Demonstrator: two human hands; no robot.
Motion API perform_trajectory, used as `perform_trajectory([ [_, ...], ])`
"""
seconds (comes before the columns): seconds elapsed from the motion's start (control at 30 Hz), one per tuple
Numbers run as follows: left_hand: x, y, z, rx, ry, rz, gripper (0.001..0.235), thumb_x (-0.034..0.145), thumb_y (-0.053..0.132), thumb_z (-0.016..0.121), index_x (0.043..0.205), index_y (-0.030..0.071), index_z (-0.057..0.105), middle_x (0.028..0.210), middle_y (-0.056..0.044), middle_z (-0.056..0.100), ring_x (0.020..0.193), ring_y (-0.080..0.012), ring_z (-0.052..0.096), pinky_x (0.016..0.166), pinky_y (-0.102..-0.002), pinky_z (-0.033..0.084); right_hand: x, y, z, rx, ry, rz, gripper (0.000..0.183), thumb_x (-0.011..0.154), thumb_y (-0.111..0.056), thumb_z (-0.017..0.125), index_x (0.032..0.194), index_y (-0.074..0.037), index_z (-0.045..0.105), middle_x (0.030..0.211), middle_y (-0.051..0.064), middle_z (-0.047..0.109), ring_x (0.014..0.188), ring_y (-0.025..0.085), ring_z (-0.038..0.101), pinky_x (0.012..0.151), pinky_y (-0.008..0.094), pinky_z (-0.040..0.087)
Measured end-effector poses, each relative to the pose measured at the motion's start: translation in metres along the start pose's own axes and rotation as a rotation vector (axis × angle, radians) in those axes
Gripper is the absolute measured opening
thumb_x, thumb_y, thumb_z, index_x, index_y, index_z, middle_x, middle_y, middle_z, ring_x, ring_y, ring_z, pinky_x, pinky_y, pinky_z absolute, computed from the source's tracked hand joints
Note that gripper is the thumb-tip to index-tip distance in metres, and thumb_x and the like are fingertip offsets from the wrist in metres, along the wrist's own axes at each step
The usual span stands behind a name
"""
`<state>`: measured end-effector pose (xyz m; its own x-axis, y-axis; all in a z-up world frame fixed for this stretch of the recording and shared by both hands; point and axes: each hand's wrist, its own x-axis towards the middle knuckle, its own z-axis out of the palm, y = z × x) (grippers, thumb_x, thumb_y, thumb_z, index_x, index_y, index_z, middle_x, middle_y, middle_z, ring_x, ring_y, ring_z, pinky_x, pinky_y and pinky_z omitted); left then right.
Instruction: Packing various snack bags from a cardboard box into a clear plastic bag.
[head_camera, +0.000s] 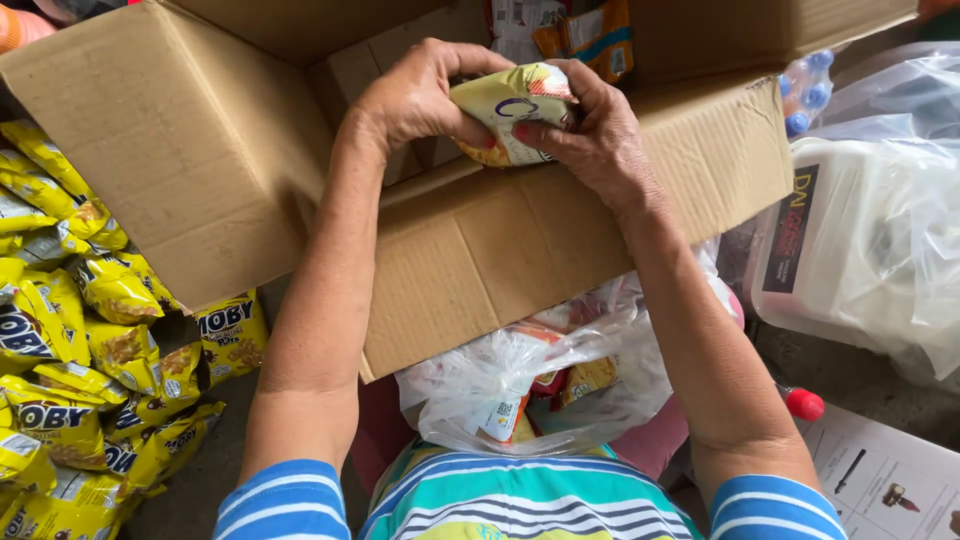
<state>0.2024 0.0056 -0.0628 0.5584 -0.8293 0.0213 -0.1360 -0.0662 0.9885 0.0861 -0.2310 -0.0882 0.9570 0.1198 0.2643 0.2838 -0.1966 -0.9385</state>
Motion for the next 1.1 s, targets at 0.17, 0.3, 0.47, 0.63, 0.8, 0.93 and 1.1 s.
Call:
perform_trajectory([
  [0.17, -0.026, 0.036, 0.011, -0.367, 0.272, -0.051, 0.044, 0.082, 0.014, 0.087, 0.123, 0.010, 0.071, 0.104, -0.001, 0.076, 0.091, -0.0099, 0.071, 0.081, -0.032, 0.059, 0.010, -0.010, -0.002, 0.414, 0.178, 0.036, 0.044, 0.107, -0.023, 0.072, 0.145, -0.007, 0.057, 0.126, 0.000, 0.068, 0.115, 0.009, 0.062, 0.106, 0.028, 0.054],
  [0.3, -0.021, 0.009, 0.019, -0.447, 0.354, 0.018, 0.037, 0.088, 0.019, 0.085, 0.120, 0.006, 0.072, 0.106, -0.004, 0.078, 0.094, -0.0114, 0.073, 0.086, -0.032, 0.061, 0.022, -0.024, 0.000, 0.435, 0.207, 0.056, 0.047, 0.110, -0.041, 0.055, 0.143, -0.008, 0.058, 0.125, -0.003, 0.071, 0.114, 0.006, 0.065, 0.102, 0.023, 0.055],
  [0.47, -0.036, 0.036, 0.032, -0.474, 0.422, 0.297, 0.028, 0.096, 0.015, 0.084, 0.118, 0.001, 0.073, 0.111, -0.006, 0.079, 0.096, -0.0121, 0.073, 0.091, -0.031, 0.062, 0.028, -0.046, -0.004, 0.584, 0.194, 0.068, 0.042, 0.112, -0.038, 0.053, 0.124, -0.001, 0.068, 0.106, 0.002, 0.073, 0.090, 0.007, 0.066, 0.082, 0.025, 0.055],
  [0.63, -0.055, 0.074, 0.050, -0.346, 0.418, 0.399, 0.023, 0.103, 0.015, 0.082, 0.119, 0.001, 0.074, 0.110, -0.005, 0.079, 0.091, -0.0102, 0.072, 0.087, -0.028, 0.061, 0.017, -0.070, -0.015, 0.468, 0.150, -0.031, 0.038, 0.118, -0.034, 0.051, 0.111, -0.001, 0.069, 0.092, 0.001, 0.069, 0.073, 0.007, 0.059, 0.066, 0.026, 0.049],
  [0.8, -0.066, 0.094, 0.068, -0.186, 0.460, 0.440, 0.021, 0.107, 0.015, 0.080, 0.122, 0.001, 0.073, 0.109, -0.005, 0.078, 0.094, -0.0082, 0.071, 0.089, -0.026, 0.061, 0.008, -0.080, -0.022, 0.333, 0.283, -0.092, 0.042, 0.121, -0.033, 0.053, 0.100, 0.000, 0.069, 0.078, -0.001, 0.062, 0.062, 0.004, 0.050, 0.056, 0.025, 0.040],
  [0.93, -0.076, 0.106, 0.079, -0.111, 0.464, 0.417, 0.021, 0.109, 0.015, 0.078, 0.124, 0.001, 0.070, 0.112, -0.004, 0.078, 0.098, -0.0080, 0.072, 0.093, -0.027, 0.062, -0.006, -0.076, -0.027, 0.420, 0.323, -0.071, 0.035, 0.120, -0.027, 0.057, 0.102, 0.001, 0.069, 0.082, -0.001, 0.063, 0.064, 0.005, 0.051, 0.058, 0.025, 0.041],
  [1.1, -0.097, 0.139, 0.113, -0.093, 0.410, 0.323, 0.021, 0.109, 0.018, 0.074, 0.121, 0.002, 0.069, 0.113, -0.002, 0.077, 0.097, -0.0080, 0.073, 0.092, -0.025, 0.061, -0.058, -0.100, -0.035, 0.319, 0.358, -0.045, 0.032, 0.125, -0.018, 0.058, 0.102, 0.002, 0.067, 0.084, -0.002, 0.061, 0.071, 0.005, 0.047, 0.063, 0.024, 0.037],
])
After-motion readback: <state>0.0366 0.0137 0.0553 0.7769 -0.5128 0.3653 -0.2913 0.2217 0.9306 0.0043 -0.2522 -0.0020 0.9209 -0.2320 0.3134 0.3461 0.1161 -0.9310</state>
